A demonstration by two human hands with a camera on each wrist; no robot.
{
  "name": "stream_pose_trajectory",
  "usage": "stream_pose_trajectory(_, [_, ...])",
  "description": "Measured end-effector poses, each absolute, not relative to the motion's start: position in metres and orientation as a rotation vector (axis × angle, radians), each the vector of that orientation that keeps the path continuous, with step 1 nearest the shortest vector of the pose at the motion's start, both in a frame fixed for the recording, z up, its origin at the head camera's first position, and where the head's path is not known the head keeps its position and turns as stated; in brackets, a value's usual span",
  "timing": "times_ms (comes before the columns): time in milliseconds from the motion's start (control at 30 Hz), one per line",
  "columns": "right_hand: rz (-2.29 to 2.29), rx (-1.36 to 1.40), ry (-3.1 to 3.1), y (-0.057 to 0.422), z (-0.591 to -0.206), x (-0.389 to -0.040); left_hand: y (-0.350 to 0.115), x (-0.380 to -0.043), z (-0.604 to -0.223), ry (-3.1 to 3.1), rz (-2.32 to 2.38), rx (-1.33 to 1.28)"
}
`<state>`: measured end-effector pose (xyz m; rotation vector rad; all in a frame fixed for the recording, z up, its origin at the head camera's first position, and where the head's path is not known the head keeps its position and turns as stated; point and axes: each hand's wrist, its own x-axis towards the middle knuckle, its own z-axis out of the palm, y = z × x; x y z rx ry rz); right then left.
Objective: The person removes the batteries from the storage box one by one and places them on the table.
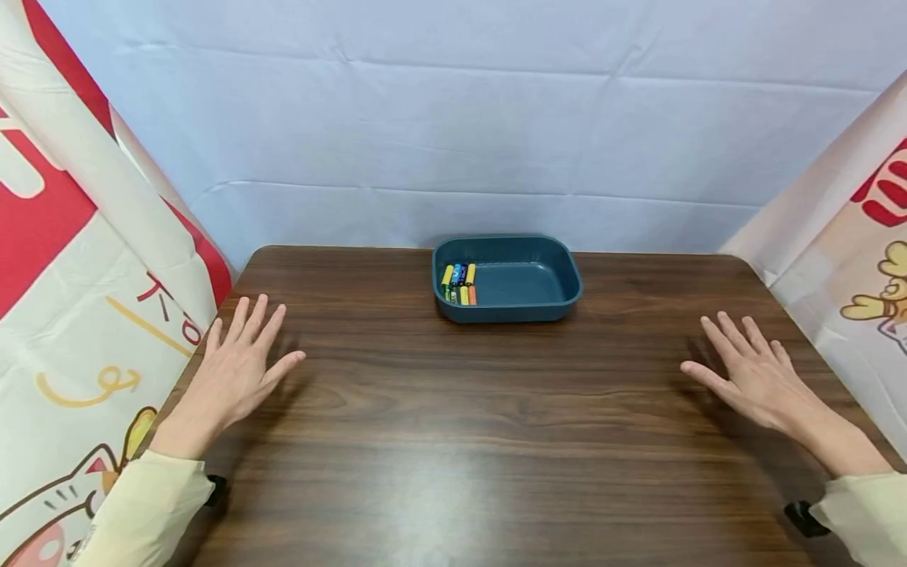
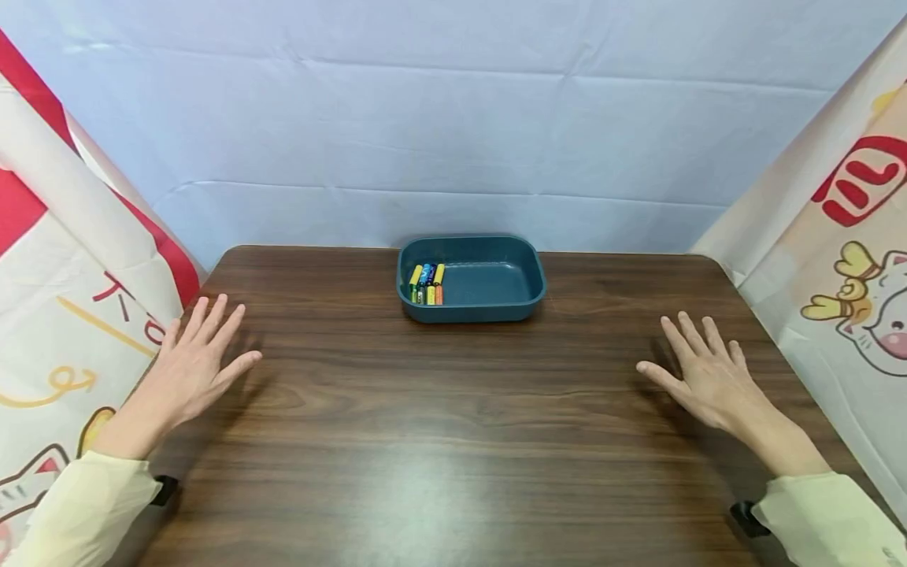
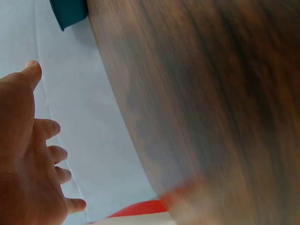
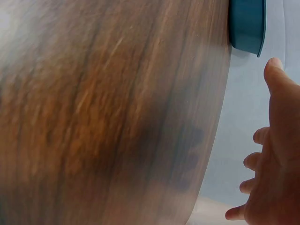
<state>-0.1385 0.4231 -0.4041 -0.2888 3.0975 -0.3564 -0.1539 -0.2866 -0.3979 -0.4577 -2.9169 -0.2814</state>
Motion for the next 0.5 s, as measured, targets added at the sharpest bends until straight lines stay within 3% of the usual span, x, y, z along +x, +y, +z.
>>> stream_pose_trajectory(500, [-0.374, -0.298, 3.091, 0.407, -0.398, -0.137, -0.286, -0.155, -0.393, -2.901, -0.287, -0.489])
